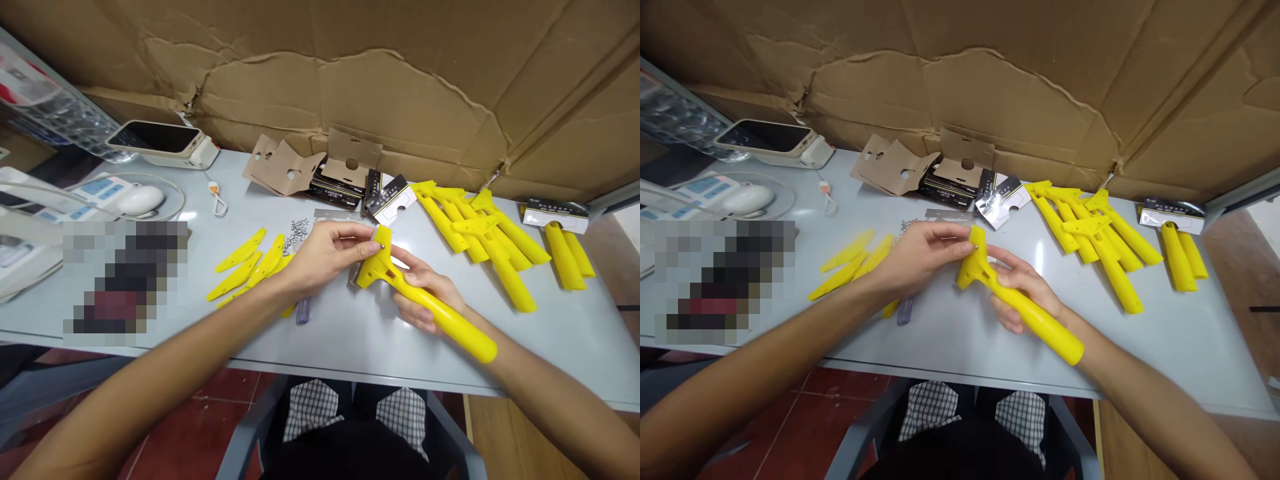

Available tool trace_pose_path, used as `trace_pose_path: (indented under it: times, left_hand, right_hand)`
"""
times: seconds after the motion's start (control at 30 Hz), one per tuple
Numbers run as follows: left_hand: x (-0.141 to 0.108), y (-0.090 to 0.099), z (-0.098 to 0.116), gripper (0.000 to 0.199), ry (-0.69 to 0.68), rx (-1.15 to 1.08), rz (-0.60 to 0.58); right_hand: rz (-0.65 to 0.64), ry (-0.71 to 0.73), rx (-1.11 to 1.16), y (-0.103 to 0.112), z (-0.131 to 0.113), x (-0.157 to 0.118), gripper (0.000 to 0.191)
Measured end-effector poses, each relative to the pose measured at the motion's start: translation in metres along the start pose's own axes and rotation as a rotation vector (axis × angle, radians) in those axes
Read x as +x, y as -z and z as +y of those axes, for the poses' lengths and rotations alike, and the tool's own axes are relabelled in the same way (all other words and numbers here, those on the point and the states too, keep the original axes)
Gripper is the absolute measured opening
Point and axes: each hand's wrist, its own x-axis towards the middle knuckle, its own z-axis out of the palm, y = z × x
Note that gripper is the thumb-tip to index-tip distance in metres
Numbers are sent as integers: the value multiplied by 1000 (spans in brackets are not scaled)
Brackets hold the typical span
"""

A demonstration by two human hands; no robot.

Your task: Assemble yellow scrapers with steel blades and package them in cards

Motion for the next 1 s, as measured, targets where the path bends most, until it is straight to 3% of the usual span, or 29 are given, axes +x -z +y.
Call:
trace_pose_path:
  times: [0.3, 0.5, 0.63, 0.73, 0.87, 1.0]
  left_hand:
    - [-1, -4, 1, 25, -57, -3, 29]
    - [-3, -6, -5, 18, -195, -1, 37]
    - [-5, -11, -13, 23, -35, -275, -35]
    - [-4, -14, -16, 26, 65, -430, -26]
    - [-1, -16, -16, 27, 91, -502, 17]
    - [-1, -17, -18, 27, 64, -444, 25]
  right_hand:
    - [29, 115, -186, 5, -1, 2, 51]
    - [147, 338, -707, -7, -13, -13, 42]
    - [249, 564, -1103, -10, -15, -15, 48]
    - [300, 723, -1358, -5, -13, -10, 53]
    - [319, 837, -1594, 4, -9, -5, 55]
    - [310, 878, -1663, 6, -6, -5, 58]
